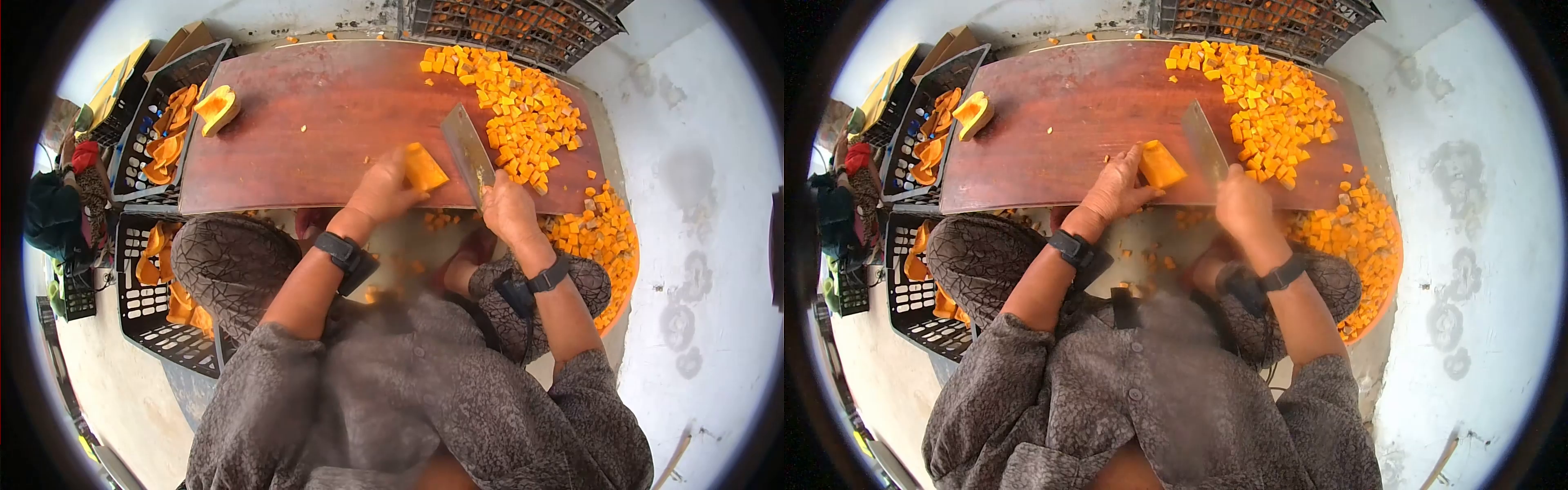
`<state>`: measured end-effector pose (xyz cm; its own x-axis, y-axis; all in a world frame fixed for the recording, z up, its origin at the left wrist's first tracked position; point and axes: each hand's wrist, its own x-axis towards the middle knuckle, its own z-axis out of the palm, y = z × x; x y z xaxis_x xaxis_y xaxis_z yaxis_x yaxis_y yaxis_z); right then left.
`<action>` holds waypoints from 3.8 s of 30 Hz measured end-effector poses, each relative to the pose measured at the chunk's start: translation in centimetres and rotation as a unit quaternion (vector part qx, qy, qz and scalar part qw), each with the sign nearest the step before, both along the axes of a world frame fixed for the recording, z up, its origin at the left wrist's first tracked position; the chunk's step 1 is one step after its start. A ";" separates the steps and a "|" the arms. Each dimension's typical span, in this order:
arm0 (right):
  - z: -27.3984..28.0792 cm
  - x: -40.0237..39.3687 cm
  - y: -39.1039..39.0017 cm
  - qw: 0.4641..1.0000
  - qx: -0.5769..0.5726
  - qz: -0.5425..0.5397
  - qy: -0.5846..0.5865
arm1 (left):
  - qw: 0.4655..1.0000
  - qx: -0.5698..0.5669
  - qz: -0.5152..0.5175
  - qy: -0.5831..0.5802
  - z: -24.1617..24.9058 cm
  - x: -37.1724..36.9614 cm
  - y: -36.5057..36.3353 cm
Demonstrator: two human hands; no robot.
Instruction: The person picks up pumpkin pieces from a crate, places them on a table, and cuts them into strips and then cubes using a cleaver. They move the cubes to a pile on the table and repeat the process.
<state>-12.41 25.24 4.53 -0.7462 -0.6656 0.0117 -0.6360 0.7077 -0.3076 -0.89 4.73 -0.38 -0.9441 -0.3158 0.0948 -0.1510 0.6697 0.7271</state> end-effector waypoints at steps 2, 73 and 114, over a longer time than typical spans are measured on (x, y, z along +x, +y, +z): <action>0.0 -0.2 0.2 1.000 -0.006 0.014 -0.005 | 1.000 -0.007 -0.002 0.014 0.2 0.1 0.9; 3.3 0.5 -3.6 0.992 0.057 0.110 -0.003 | 0.966 -0.116 -0.069 0.223 -1.0 -2.3 1.5; 0.4 -0.3 -8.1 0.996 0.056 0.061 0.013 | 0.963 -0.112 -0.067 0.235 -0.9 -1.9 1.6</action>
